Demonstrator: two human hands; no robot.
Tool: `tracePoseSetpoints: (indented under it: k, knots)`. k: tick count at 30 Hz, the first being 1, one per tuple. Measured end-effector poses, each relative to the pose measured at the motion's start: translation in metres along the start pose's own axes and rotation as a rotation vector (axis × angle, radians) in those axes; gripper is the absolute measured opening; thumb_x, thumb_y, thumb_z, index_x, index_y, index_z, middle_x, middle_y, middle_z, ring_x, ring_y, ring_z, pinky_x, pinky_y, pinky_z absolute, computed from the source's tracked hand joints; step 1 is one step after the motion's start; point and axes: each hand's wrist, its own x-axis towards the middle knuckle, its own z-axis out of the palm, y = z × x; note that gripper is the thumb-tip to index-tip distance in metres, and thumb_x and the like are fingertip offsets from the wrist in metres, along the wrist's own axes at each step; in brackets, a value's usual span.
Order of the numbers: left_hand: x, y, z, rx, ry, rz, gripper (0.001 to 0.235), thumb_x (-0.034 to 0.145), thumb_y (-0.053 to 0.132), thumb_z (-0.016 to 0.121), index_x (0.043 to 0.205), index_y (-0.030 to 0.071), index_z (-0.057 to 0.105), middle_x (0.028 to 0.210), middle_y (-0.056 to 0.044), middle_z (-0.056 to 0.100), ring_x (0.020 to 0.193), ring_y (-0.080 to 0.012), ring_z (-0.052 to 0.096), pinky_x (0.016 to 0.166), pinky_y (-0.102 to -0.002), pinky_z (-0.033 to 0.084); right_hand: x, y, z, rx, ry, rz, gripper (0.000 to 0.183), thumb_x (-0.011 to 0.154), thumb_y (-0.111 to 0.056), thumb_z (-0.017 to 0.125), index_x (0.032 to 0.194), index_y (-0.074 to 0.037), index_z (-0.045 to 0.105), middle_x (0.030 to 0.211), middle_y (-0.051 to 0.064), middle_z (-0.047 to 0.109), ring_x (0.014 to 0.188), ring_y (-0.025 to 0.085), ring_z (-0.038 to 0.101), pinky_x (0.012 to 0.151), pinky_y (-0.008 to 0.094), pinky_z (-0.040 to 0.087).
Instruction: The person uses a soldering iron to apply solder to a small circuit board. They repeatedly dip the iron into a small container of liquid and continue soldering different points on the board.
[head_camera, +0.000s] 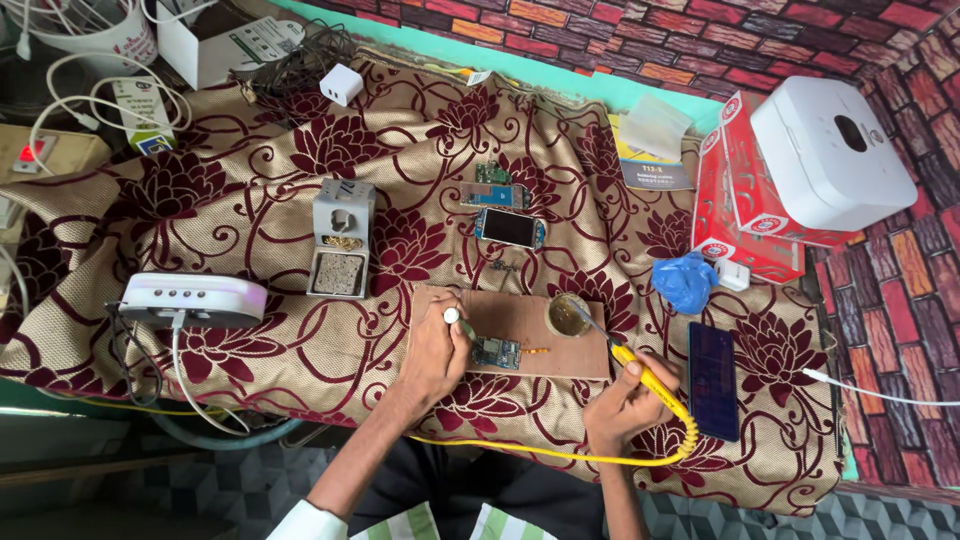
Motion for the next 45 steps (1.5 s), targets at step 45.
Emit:
tracePoseSetpoints:
  k: [45]
  knots:
    - [-0.020,-0.017,0.011,0.238,-0.071,0.133,0.010,0.083,0.003,0.055,0.087,0.005,0.046,0.086,-0.017,0.047,0.081,-0.0327,0.045,0.075,-0.047,0.042,-0.077,0.065,0.014,0.483,0.302,0.786,0.049,0.112,-0.043,0.048,0.086,-0.002,0.054,0.066,0.004,0.045,0.051,0.011,0.040,0.046,0.025,0.033]
